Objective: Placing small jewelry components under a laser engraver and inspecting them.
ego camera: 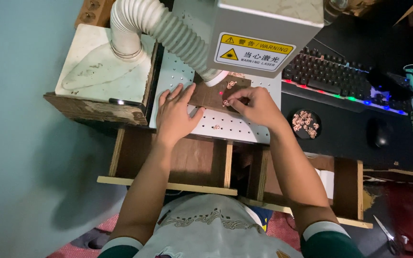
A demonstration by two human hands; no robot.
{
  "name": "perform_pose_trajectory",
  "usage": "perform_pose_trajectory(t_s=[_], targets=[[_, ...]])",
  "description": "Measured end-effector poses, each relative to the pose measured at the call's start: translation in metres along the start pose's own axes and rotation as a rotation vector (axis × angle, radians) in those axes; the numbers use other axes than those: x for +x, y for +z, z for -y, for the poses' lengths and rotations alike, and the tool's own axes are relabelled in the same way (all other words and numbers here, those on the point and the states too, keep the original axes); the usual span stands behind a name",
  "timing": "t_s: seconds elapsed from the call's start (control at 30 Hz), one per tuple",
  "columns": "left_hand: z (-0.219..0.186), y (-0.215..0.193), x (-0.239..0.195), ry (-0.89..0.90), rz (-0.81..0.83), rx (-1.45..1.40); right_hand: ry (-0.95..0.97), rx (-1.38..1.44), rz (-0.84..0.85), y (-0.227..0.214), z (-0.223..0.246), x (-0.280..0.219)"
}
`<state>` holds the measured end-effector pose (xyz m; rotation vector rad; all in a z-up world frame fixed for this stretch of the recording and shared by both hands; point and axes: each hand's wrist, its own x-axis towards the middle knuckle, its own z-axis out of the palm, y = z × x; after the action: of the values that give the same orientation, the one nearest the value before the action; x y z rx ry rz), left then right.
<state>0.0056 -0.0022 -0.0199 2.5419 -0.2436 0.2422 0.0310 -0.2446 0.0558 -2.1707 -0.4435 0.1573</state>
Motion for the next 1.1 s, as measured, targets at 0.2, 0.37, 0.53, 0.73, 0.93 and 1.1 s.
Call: perform_pose_trajectory(t_s=[0.2,0.37,0.53,0.73,0.93,1.1], targets=[[-0.002,-0.001,-0.001,-0.002,-0.013,-0.03,-0.019,0.003,0.015,-0.001,-0.006,0.012],[-0.005,-0.005,-0.001,0.0,-0.004,-0.024,-0.161,-0.082,-0.067,0.003,-0.012,0.011],[-0.002,0.0,-0.001,-0.009,-0.007,0.029,-0.288,-0.123,-0.123,0.018,-0.026,0.009],[-0.004,-0.005,-0.001,0.0,0.005,-0.015,-0.255,-0.125,-0.046,0.024,-0.029,0.023],[-0.003,-0.004,-0.001,0.001,-0.016,-0.039,-0.198,-0.244,-0.137,0.029,-0.043,0.036],[-0.005,-0.006,-0.001,-0.006,-0.007,-0.052,-0.174,-0.313,-0.222,0.038,-0.072,0.043]])
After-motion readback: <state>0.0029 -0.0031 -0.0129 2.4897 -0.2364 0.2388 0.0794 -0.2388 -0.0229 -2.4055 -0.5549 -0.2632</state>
